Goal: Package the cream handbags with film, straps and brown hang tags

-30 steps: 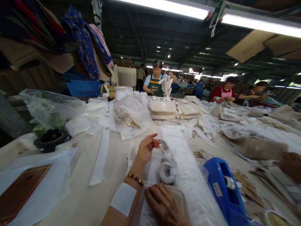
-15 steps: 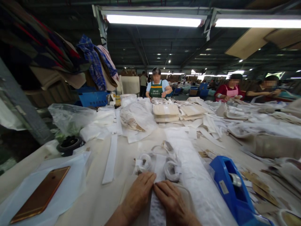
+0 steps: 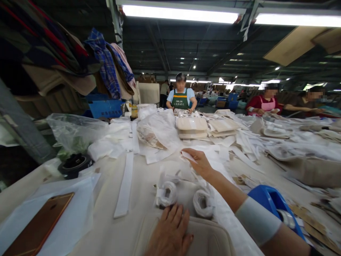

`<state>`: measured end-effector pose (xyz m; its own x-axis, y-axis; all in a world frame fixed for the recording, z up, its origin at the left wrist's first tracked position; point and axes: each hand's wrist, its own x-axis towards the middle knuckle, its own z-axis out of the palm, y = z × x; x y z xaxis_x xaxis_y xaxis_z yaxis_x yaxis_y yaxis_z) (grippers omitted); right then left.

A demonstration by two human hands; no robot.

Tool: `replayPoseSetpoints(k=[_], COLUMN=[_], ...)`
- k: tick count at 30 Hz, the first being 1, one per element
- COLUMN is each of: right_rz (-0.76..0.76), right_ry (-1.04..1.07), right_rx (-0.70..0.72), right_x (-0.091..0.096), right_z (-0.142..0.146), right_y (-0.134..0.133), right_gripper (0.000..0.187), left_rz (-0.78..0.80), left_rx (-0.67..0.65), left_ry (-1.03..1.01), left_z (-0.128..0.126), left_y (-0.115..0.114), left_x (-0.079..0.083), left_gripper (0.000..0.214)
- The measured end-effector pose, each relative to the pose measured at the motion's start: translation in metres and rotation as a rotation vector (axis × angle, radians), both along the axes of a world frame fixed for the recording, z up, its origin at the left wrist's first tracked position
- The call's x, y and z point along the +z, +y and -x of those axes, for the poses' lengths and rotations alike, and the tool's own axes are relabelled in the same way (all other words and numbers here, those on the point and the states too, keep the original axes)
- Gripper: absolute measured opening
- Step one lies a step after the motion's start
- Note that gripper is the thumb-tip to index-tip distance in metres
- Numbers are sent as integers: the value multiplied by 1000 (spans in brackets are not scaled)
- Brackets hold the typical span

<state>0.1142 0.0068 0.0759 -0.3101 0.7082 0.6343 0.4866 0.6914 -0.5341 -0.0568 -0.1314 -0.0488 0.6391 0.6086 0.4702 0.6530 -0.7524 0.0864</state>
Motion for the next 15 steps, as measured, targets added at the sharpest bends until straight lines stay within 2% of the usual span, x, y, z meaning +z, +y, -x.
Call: replayPoseSetpoints(k=[2,4,6,8,11,13,15], right_rz=[8,7,-1,-44,-230,-345,-455], right_ry=[-14,-57,-108,-166,-277,-259,-384], right_rx=[-21,-7,19,31,26,-54,-83], right_x=[7,17,24,22,-8,-42,-75], right_z=[5,10,14,16,15,13,10], right_y=[17,17,0,-33,-95,-131,-155], right_gripper=[19,18,22,28,29,30,33], left_rz=[-11,-26,-29,-30,-35,-58,-101], left_rx=[0,-1,-10,-8,-26,-46,-35], left_ry=[13,18,-14,-47,-75,-102,-136], left_z=[0,0,-2,-4,-4,-1,4], left_y=[4,6,7,8,10,11,11], left_x=[-10,-18,-22,-24,-28,-30,-31], left_gripper=[58,60,60,61,56,51,54])
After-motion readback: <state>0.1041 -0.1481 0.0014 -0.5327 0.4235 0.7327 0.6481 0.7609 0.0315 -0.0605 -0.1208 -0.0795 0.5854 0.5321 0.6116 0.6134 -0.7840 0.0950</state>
